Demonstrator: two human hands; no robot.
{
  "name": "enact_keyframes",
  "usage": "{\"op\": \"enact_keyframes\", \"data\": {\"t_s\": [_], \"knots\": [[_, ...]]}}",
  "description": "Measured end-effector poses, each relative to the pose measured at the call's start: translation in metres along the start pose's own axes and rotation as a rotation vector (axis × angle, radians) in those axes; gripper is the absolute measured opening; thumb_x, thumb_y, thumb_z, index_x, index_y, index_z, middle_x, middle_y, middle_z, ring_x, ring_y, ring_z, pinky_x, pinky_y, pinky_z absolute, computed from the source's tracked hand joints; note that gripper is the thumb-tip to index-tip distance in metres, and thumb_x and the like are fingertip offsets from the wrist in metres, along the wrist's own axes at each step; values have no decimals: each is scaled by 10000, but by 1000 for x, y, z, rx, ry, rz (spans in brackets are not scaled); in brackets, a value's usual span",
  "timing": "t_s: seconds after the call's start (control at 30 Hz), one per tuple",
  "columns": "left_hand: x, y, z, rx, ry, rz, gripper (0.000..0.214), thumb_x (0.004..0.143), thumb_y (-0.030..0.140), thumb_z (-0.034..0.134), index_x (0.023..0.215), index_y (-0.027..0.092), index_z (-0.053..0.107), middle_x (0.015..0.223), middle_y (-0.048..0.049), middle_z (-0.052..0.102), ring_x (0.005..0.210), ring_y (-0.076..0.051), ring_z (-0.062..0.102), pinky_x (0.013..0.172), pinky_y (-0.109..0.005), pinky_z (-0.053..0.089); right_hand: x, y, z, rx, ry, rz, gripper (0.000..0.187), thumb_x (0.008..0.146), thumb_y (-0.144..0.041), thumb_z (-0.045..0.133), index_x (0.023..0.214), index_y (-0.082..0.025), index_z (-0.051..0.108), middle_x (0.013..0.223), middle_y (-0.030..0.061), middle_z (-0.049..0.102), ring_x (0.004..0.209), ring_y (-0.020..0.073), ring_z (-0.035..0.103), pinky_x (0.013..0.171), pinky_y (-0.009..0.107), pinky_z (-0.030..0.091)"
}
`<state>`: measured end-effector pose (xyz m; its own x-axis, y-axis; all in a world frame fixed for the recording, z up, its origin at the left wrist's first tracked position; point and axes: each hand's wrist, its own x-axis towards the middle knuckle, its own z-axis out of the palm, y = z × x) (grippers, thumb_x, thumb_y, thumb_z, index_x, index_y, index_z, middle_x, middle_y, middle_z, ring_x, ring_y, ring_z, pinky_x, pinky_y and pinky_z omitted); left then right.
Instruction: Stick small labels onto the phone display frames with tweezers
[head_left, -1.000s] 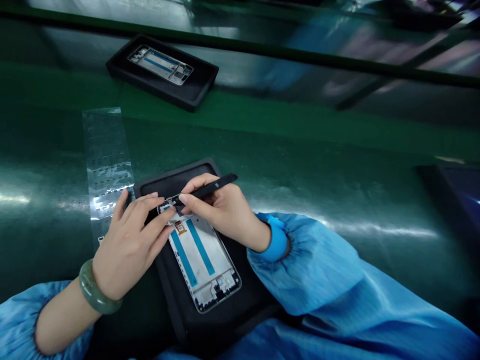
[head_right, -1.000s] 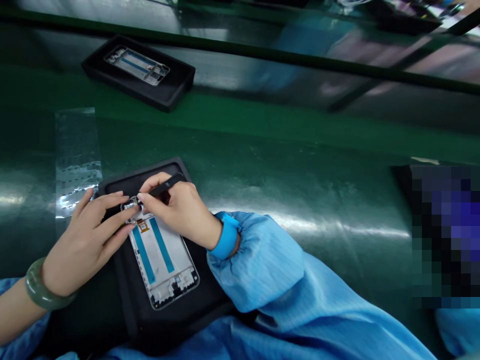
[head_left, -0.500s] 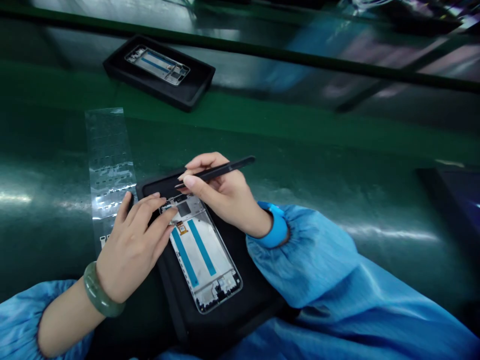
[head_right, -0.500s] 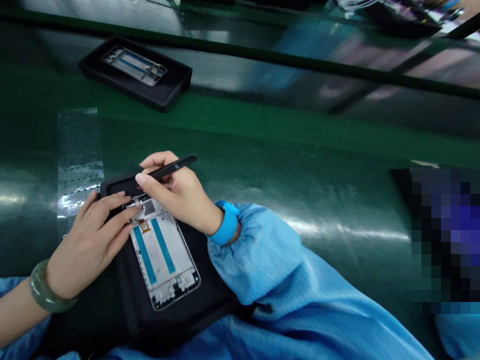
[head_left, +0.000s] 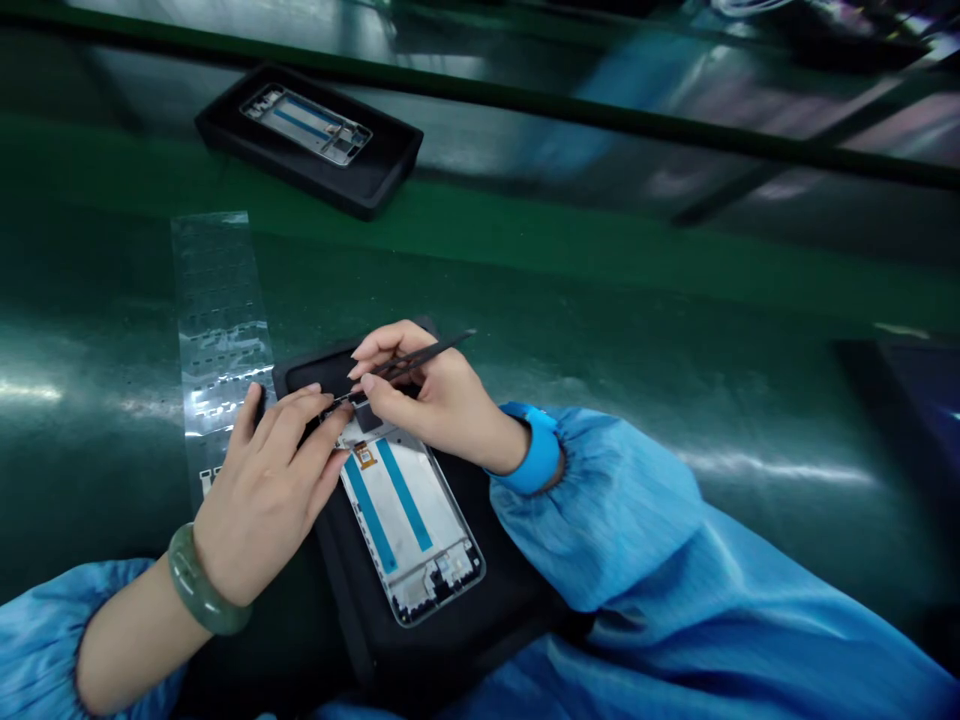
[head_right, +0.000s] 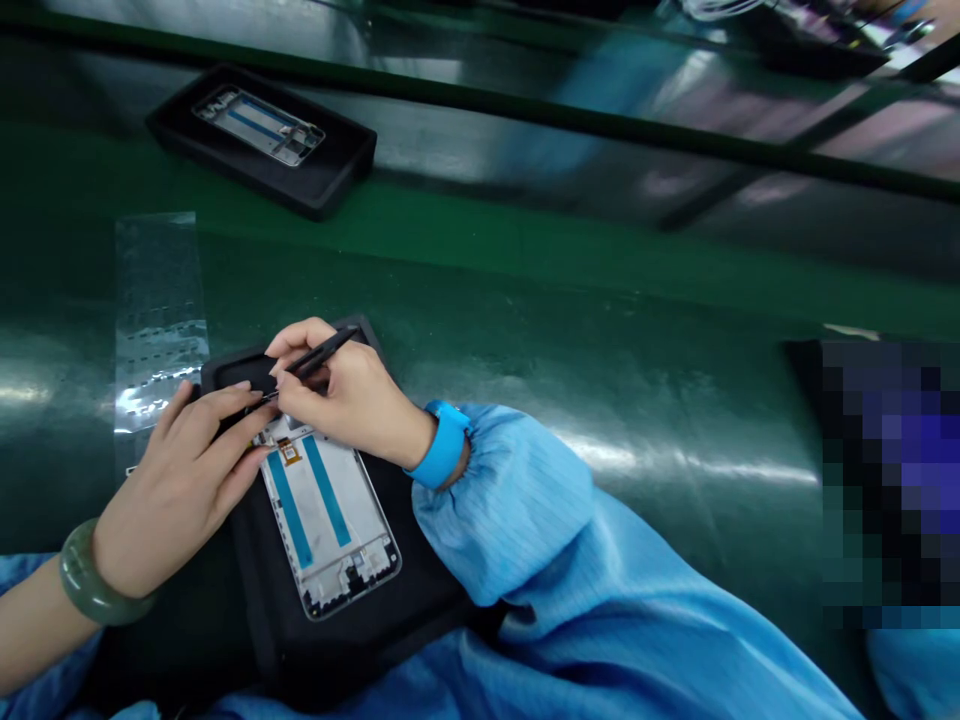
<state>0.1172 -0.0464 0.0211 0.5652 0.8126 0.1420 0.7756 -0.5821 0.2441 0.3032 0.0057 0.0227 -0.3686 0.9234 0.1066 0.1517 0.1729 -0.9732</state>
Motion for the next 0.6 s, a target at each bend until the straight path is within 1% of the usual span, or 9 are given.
{"op": "enact_keyframes", "data": {"t_s": [0.13, 0.3, 0.47, 0.6], "knots": [[0, -1, 1, -12, 5, -1, 320, 917, 228, 411, 1215, 162, 509, 1206, -130, 536, 1186, -284, 470, 1061, -574, 256, 0, 2, 1, -86, -6, -52, 155, 776, -144, 532, 929, -160, 513, 850, 30, 611, 786, 130, 609, 699, 252, 501], [0, -1, 1, -8, 8, 2, 308, 915, 216, 418, 1193, 136, 523, 1208, -136, 528, 1185, -280, 469, 1064, -565, 257, 0, 3, 3, -169, -7, -116, 167, 764, -120, 524, 921, -176, 524, 901, 25, 601, 822, 131, 600, 752, 264, 493], [0, -1, 2, -4, 4, 6, 325, 914, 222, 423, 1214, 133, 511, 1207, -137, 526, 1188, -280, 464, 1065, -563, 256, -1, 1, 2, -138, 35, -151, 141, 781, -128, 524, 915, -170, 523, 877, 26, 594, 794, 123, 595, 733, 256, 489], [0, -1, 2, -17, 8, -2, 319, 909, 213, 428, 1206, 143, 520, 1205, -131, 534, 1184, -282, 473, 1065, -566, 257, -2, 2, 2, -148, 24, -164, 154, 773, -120, 518, 916, -176, 525, 888, 26, 597, 790, 119, 594, 730, 251, 489]]}}
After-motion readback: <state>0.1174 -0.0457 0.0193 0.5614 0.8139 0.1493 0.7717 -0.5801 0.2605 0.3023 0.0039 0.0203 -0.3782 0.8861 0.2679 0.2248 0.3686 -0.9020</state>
